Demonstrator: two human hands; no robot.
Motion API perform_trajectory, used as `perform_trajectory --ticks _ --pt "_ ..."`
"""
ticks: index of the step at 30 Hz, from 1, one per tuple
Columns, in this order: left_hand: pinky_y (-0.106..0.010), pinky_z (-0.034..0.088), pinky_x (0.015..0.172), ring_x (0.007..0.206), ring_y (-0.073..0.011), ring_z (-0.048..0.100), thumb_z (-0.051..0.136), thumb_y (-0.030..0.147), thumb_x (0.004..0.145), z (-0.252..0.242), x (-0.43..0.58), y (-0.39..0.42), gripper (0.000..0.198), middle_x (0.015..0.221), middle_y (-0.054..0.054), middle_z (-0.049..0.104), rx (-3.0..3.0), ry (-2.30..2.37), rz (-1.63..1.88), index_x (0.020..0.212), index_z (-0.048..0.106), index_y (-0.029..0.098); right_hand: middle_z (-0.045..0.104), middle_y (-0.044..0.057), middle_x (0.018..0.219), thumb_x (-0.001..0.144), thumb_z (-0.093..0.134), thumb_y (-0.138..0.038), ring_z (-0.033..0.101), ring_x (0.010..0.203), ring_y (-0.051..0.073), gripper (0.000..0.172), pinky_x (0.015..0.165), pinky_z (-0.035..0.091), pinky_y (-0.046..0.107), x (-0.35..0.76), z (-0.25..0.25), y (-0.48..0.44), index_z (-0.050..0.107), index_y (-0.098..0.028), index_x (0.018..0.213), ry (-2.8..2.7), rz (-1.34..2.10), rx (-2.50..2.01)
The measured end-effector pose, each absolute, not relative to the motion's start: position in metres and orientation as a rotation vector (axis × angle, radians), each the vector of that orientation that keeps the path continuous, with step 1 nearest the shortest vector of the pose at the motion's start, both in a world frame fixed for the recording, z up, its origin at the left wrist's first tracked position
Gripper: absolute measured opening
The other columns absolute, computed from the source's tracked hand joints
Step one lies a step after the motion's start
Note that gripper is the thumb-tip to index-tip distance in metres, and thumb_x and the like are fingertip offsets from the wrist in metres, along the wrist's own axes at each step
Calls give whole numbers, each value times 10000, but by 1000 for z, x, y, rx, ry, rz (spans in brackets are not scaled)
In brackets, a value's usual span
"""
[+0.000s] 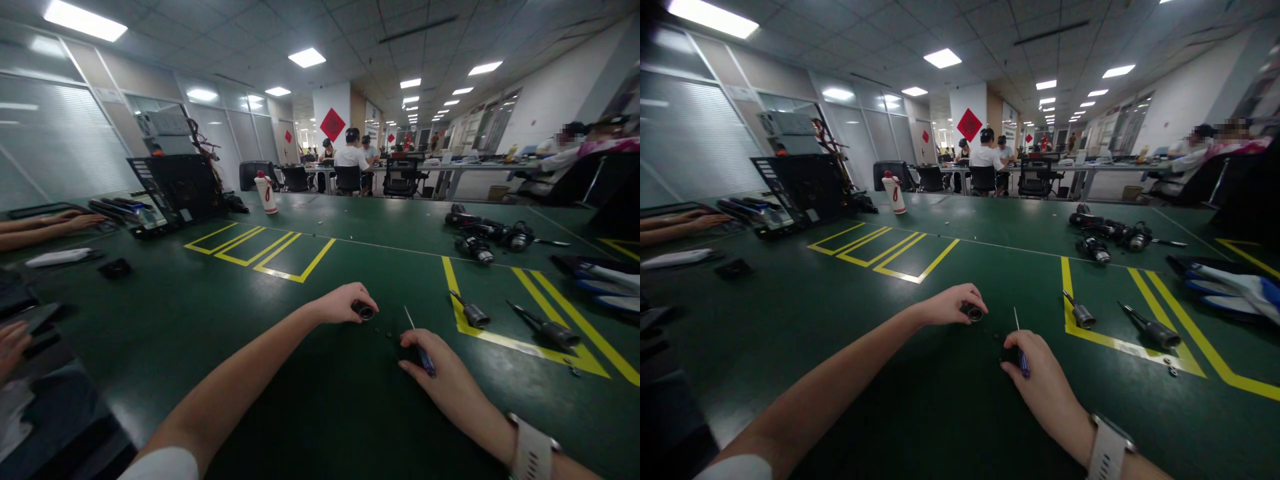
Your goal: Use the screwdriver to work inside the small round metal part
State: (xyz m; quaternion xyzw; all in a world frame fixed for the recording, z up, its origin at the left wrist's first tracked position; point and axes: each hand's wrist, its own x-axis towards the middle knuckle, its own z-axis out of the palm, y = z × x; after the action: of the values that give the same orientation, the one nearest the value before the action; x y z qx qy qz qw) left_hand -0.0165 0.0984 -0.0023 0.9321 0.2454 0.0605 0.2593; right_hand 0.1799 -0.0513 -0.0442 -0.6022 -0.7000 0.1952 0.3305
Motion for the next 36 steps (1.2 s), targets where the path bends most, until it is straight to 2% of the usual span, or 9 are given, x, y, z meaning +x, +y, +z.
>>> perform_trajectory --ticks 7,14,17,24,30,36 --pt "-281 422 804 937 -169 525 702 183 687 9 -16 93 462 1086 -49 507 2476 621 -12 1131 578 206 628 55 931 751 608 -182 604 863 221 169 754 493 365 179 -42 -29 607 -204 918 -1882 475 -1600" --pt "-278 444 761 851 -152 564 705 132 657 14 -18 94 481 990 -40 574 2313 794 -5 1106 533 140 611 60 943 792 607 -317 604 838 212 216 704 500 339 171 -36 -15 611 -201 974 -1969 416 -1603" --pt "-286 445 765 856 -151 572 712 121 635 16 -20 95 458 1002 -32 568 2335 793 -2 1062 550 152 599 63 953 796 612 -286 589 850 214 190 715 490 341 164 -32 -16 624 -200 965 -2047 371 -1593" --pt "-276 450 754 880 -157 574 710 125 637 21 -20 95 440 1020 -35 559 2394 773 -39 1048 556 158 573 57 882 861 513 -246 553 742 196 124 612 459 309 152 -30 -5 625 -215 905 -2208 241 -1591" --pt "-291 451 761 852 -155 574 697 131 658 23 -14 86 418 1006 -32 557 2484 755 -63 1054 569 162 582 55 855 872 441 -128 549 736 184 181 622 444 293 158 -32 -6 606 -199 843 -2288 184 -1574" --pt "-294 454 765 885 -161 568 660 185 724 19 11 62 413 1097 -60 542 2565 539 -72 1125 560 156 601 72 899 856 417 -94 559 740 199 232 614 471 314 189 -34 -45 617 -204 895 -2321 204 -1600"
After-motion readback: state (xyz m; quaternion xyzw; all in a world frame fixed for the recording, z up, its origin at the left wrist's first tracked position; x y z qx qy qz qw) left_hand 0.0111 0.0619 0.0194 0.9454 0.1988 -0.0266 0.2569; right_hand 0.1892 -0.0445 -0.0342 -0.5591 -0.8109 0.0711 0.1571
